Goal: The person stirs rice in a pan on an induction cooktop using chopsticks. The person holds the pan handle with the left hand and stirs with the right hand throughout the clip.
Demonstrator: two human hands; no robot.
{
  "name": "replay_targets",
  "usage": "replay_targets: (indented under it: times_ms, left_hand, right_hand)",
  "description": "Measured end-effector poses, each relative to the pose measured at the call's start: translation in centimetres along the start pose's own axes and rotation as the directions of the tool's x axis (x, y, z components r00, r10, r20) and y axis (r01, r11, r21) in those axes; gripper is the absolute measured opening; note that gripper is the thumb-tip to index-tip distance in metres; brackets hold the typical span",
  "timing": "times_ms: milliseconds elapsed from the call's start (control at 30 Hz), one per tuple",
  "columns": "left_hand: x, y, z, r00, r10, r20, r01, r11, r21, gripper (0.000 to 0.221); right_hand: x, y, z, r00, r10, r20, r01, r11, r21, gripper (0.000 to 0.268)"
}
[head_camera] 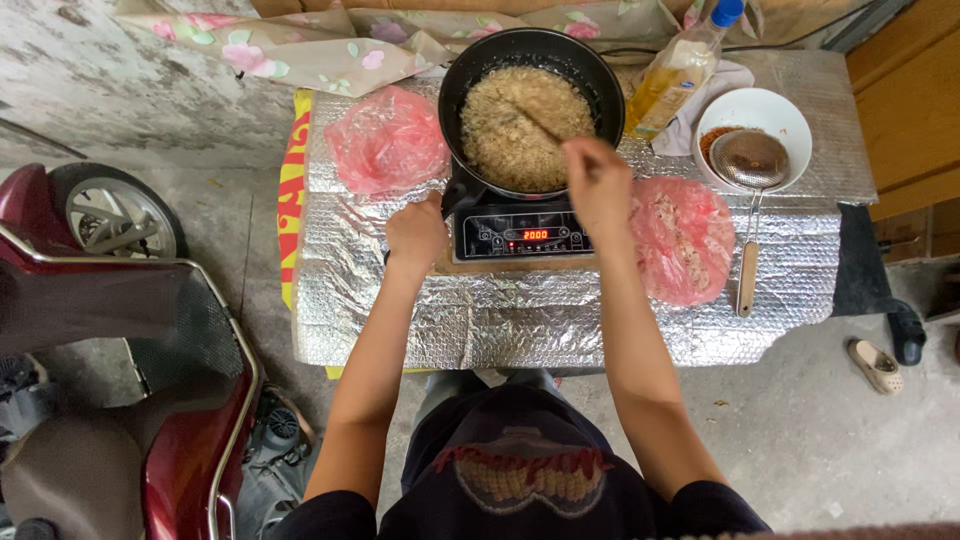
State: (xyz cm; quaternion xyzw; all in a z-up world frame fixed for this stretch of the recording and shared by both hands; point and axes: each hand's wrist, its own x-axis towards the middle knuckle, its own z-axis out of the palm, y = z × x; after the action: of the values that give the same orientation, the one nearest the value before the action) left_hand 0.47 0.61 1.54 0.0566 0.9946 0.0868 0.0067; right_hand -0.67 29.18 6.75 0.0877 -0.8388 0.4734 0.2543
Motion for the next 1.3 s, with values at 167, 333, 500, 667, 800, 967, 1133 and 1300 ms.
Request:
replay_targets:
  times_ms: [167, 333, 500, 667, 800, 967, 1133, 1300]
  left_hand:
    - [-0.2, 0.1, 0.1, 1.0, 0.0, -0.006, 0.0, 1.0, -0.02, 0.021]
    - [0.0, 0.0, 0.2, 1.0, 0.004, -0.014, -0.003, 1.0, 0.024, 0.019]
    - [-0.1, -0.1, 1.0, 0.998, 0.01, -0.062, -0.006, 0.998, 0.057, 0.018]
    - [0.0, -0.2, 1.4, 0.995, 0.015, -0.094, -0.011, 0.999, 0.047, 0.016]
    - [0.0, -0.3, 1.7, 0.994, 0.018, -0.104, -0.012, 0.998, 0.055, 0.014]
    - [0.1, -0.2, 1.6, 0.994, 0.016, -0.105, -0.012, 0.999, 0.033, 0.014]
    - [0.0, -0.1, 1.1, 0.997, 0.025, -0.068, -0.024, 1.0, 0.007, 0.017]
    - [0.1, 0.0, 0.6, 0.999, 0.017, -0.043, -0.016, 1.0, 0.007, 0.016]
  right_hand:
    - [1.7, 1.0, -1.2, 0.999, -0.017, -0.046, 0.015, 0.999, -0.032, 0.016]
    - [2.6, 1.3, -0.6, 0.992, 0.054, 0.113, -0.066, 0.992, 0.106, 0.017]
    - [4.5, 2.1, -0.1, 0.984, 0.174, 0.025, -0.175, 0.979, 0.107, 0.021]
    - [6.0, 2.0, 2.0, 0.995, -0.098, 0.031, 0.096, 0.994, 0.06, 0.02]
    - [5.7, 0.6, 1.4, 0.963, 0.057, 0.264, -0.113, 0.973, 0.203, 0.021]
    - [5.4, -1.6, -1.0, 0.95, 0.193, 0.245, -0.247, 0.945, 0.212, 0.026]
    - [4.2, -1.6, -1.2, 0.913, 0.199, 0.356, -0.281, 0.94, 0.195, 0.024]
    - [4.9, 0.1, -5.4, 0.987, 0.08, 0.141, -0.093, 0.992, 0.086, 0.019]
